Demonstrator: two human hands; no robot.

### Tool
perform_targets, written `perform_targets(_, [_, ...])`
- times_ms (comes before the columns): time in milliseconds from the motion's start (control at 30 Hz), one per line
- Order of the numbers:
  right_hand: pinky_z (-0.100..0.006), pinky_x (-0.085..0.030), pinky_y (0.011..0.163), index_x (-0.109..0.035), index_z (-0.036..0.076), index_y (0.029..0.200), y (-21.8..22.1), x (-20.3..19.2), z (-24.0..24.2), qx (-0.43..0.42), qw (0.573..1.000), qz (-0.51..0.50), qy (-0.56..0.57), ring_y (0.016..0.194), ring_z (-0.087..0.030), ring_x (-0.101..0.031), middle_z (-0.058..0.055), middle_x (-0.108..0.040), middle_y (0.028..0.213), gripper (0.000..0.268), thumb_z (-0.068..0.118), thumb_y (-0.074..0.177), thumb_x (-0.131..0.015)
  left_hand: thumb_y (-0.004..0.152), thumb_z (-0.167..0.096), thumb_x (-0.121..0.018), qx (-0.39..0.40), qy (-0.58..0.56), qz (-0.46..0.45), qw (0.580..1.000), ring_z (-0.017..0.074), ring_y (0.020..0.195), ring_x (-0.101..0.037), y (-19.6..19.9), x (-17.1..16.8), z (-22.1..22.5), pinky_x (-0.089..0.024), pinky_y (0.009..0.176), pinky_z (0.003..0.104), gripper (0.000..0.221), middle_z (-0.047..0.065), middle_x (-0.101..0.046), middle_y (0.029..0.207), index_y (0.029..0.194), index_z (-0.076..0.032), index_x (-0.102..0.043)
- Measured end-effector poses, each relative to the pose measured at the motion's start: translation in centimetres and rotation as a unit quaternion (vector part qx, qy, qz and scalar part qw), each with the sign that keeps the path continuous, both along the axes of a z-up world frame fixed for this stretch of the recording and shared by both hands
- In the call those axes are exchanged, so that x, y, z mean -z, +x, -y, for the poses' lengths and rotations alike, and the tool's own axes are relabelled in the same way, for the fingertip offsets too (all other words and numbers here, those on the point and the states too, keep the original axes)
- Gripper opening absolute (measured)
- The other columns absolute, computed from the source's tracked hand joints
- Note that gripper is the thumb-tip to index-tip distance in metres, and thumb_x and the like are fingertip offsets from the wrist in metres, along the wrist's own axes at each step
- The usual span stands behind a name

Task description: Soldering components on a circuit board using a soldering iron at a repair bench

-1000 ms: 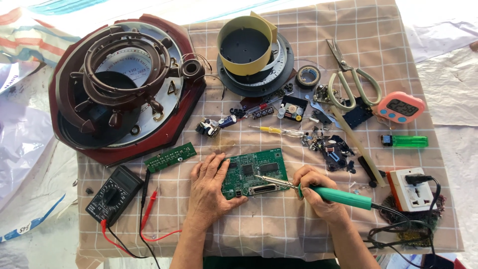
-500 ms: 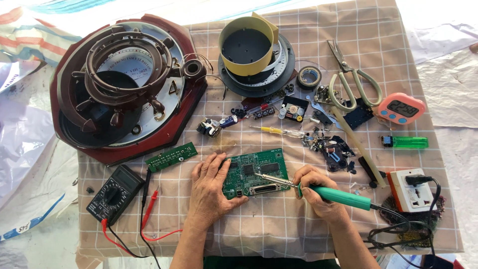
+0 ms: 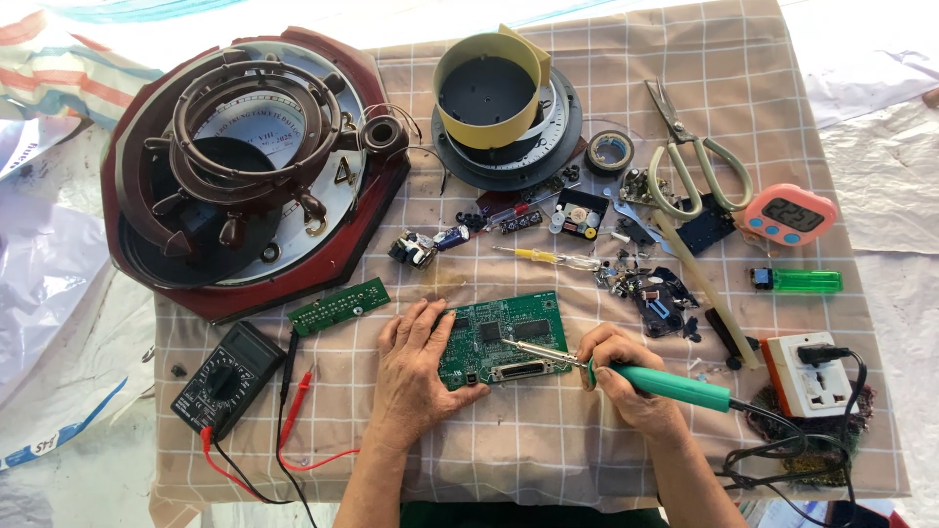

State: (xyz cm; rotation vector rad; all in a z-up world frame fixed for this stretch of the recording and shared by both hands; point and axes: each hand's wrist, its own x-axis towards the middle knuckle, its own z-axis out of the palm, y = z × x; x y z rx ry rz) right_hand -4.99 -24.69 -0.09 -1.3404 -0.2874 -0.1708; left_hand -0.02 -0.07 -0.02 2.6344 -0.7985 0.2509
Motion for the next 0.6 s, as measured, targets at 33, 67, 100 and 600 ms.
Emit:
perform_targets(33, [-0.021,-0.043,0.050,-0.049,0.005,0.069,-0.03,-0.07,-0.02,0.000,1.000,-0.001,0.000,0.051,-0.012,-0.049,-0.010,-0.049,0.079,0.019,0.017,0.083,-0.051,0.061,-0.068,-0.054,0.000,0.000,-0.001,1.000,0.0274,0.119,-0.037,-0.01,0.00,0.01,-0.023,0.098,0.044,0.085,0.010,-0.044,0.124,0.116,-0.002,-0.049])
perform_targets(67, [-0.022,-0.043,0.051,-0.049,0.005,0.069,-0.05,-0.15,-0.03,-0.006,1.000,-0.005,0.012,0.051,-0.012,-0.049,-0.011,-0.048,0.080,0.018,0.015,0.083,-0.051,0.062,-0.068,-0.054,0.000,-0.003,0.003,1.000,0.0272,0.119,-0.038,-0.01,0.01,0.02,-0.023,0.098,0.044,0.085,0.010,-0.045,0.124,0.116,-0.002,-0.049])
perform_targets(100, [-0.023,-0.044,0.052,-0.048,0.004,0.069,-0.05,-0.23,-0.05,-0.012,1.000,-0.010,0.024,0.052,-0.013,-0.049,-0.011,-0.048,0.080,0.016,0.013,0.083,-0.051,0.062,-0.068,-0.054,-0.001,-0.007,0.006,1.000,0.0269,0.119,-0.038,0.00,0.00,0.03,-0.023,0.098,0.044,0.085,0.010,-0.045,0.124,0.117,-0.002,-0.049])
perform_targets(600, [-0.022,-0.045,0.051,-0.048,0.006,0.067,-0.16,0.10,-0.24,-0.007,0.999,-0.012,-0.032,0.051,-0.013,-0.051,-0.010,-0.050,0.082,0.017,0.015,0.082,-0.051,0.062,-0.067,-0.055,0.001,0.004,0.000,1.000,0.0270,0.119,-0.037,0.01,-0.20,0.01,-0.023,0.098,0.044,0.085,0.011,-0.045,0.124,0.117,-0.002,-0.048])
